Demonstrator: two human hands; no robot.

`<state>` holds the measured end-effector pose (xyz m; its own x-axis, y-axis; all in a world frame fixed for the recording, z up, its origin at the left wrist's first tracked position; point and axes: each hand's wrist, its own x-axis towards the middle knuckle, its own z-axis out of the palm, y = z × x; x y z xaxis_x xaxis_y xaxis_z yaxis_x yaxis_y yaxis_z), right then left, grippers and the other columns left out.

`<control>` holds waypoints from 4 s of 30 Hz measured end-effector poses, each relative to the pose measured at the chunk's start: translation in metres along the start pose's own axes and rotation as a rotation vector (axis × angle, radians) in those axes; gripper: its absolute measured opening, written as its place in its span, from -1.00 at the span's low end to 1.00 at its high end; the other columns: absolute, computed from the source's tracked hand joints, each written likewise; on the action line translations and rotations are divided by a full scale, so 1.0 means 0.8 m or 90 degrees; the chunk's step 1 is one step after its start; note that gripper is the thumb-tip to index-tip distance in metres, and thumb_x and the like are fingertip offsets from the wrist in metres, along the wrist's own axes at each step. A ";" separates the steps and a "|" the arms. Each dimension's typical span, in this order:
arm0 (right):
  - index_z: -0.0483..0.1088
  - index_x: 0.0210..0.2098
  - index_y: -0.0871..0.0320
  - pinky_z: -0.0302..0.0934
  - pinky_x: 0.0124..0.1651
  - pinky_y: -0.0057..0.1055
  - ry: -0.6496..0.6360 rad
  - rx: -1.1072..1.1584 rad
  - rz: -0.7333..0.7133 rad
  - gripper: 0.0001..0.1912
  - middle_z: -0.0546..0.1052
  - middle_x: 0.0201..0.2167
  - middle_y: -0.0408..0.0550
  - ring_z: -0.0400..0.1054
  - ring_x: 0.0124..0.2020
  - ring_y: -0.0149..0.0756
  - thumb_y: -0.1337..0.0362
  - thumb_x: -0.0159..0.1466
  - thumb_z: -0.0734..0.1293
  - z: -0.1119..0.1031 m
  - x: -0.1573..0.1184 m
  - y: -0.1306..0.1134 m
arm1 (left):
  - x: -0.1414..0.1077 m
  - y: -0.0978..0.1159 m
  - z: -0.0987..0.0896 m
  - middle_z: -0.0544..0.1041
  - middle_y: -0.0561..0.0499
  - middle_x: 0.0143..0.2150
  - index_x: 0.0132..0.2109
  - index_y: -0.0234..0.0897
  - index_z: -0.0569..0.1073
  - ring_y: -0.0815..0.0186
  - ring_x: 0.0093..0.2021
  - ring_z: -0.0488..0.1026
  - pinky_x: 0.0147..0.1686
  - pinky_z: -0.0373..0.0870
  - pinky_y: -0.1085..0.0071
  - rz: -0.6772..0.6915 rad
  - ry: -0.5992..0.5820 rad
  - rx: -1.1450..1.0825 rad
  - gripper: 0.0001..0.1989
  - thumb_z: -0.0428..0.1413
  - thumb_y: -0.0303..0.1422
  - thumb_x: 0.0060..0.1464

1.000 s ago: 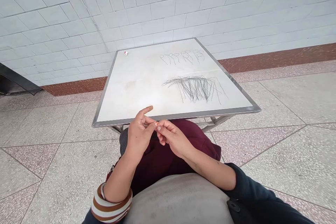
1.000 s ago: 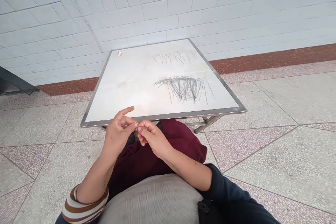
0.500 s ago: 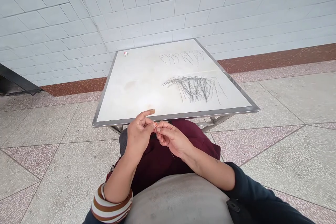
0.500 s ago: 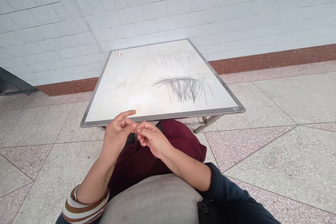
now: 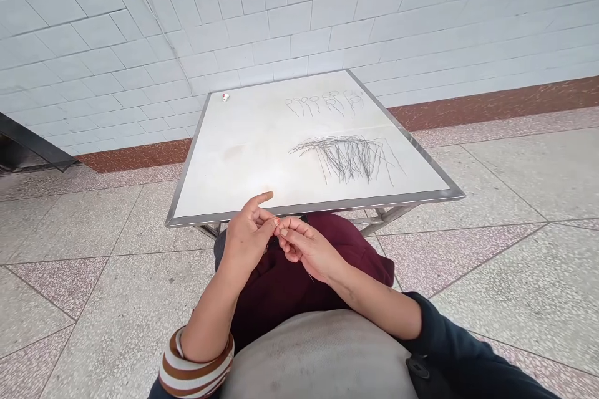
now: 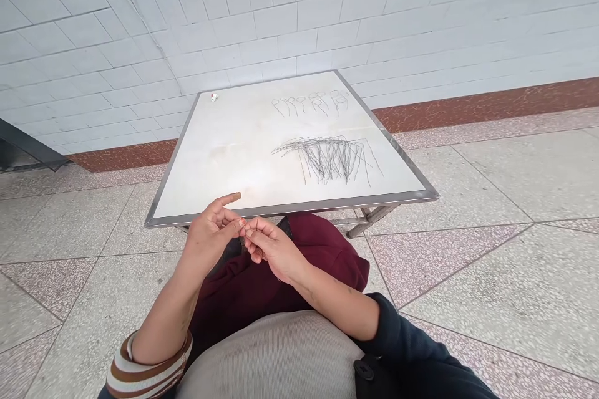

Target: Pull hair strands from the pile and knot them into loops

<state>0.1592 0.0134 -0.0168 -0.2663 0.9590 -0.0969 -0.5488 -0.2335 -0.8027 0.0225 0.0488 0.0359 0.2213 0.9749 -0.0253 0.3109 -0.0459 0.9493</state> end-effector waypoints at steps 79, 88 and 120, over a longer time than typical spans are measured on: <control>0.41 -0.29 0.10 0.22 -0.25 -0.42 0.093 -0.833 -0.334 -0.82 0.52 -0.37 -0.11 0.38 -0.35 -0.31 0.35 0.34 0.18 -0.041 0.011 -0.009 | 0.045 -0.005 -0.025 0.49 0.07 -0.45 0.11 -0.28 0.40 0.32 -0.42 0.43 -0.54 0.33 0.48 -0.059 0.027 -0.071 -0.37 0.25 -0.31 -0.18; 0.43 -0.32 0.10 0.16 -0.38 -0.48 0.284 -0.734 -0.155 -0.78 0.54 -0.44 -0.19 0.33 -0.49 -0.38 0.18 0.30 0.19 -0.092 0.059 -0.025 | 0.065 -0.057 -0.038 0.55 -0.03 -0.36 0.04 -0.25 0.40 0.31 -0.42 0.46 -0.49 0.33 0.45 -0.106 0.090 -0.083 -0.52 0.17 -0.30 -0.09; 0.41 -0.12 0.13 0.30 -0.07 -0.27 0.389 -0.906 -0.165 -0.78 0.53 -0.17 -0.01 0.42 -0.16 -0.26 0.37 0.37 0.15 -0.175 0.141 -0.068 | 0.089 -0.114 -0.028 0.55 -0.06 -0.29 0.10 -0.28 0.38 0.26 -0.37 0.49 -0.47 0.37 0.41 -0.028 0.086 0.052 -0.46 0.05 -0.04 0.07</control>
<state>0.2697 0.1565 -0.0665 0.2559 0.9469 0.1945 0.7355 -0.0601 -0.6749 -0.0109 0.1269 -0.0459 0.0812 0.9965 -0.0186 0.3924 -0.0148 0.9197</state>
